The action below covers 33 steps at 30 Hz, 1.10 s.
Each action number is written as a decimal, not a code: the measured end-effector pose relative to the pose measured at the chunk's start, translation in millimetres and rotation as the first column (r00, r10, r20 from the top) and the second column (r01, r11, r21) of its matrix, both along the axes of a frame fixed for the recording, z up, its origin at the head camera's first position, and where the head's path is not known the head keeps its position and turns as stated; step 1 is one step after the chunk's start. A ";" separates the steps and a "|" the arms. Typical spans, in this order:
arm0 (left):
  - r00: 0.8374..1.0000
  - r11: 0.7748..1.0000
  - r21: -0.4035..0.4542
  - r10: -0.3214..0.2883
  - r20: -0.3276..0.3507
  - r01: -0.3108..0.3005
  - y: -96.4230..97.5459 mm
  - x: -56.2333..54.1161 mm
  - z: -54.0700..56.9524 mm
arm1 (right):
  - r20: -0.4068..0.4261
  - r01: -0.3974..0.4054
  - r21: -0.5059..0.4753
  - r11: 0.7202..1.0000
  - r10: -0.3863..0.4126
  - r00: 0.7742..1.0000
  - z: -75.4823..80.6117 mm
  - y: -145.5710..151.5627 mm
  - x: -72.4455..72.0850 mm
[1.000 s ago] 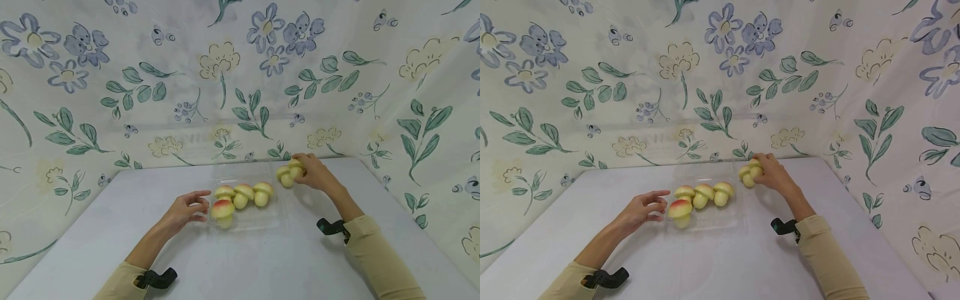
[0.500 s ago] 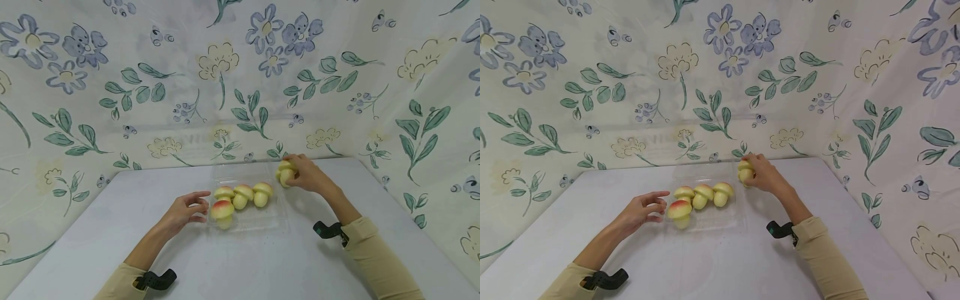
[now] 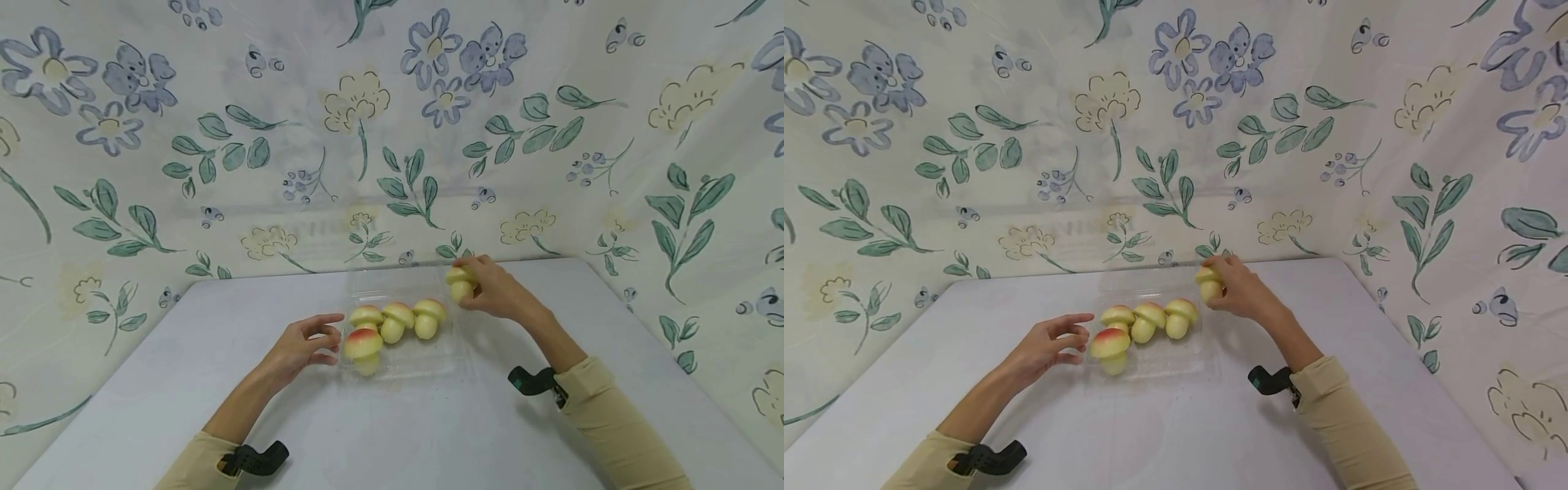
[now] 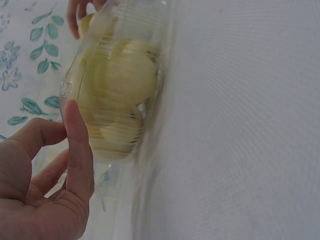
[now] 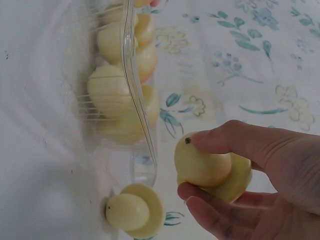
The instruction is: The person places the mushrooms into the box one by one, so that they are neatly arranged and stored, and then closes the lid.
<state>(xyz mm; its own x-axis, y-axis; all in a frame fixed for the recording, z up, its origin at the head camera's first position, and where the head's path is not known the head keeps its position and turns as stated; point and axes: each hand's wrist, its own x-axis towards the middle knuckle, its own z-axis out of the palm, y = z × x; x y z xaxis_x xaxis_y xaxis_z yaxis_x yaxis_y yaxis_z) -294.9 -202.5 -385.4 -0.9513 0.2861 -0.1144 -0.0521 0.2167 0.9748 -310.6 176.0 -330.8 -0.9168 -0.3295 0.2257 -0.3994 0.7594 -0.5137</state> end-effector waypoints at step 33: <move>1.000 1.000 -0.016 -0.010 -0.018 0.009 -0.2 0.8 -1.2 | 0.015 -0.128 -0.030 0.991 0.129 0.992 2.6 -27.9 17.8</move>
<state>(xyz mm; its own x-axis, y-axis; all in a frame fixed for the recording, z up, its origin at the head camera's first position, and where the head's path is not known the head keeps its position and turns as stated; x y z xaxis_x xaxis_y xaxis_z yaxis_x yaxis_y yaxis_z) -294.1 -202.6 -386.6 -0.9505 0.2936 -0.1015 -0.0321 0.2322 0.9721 -292.7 148.1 -328.1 -0.8709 -0.4386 0.2216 -0.4839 0.6870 -0.5421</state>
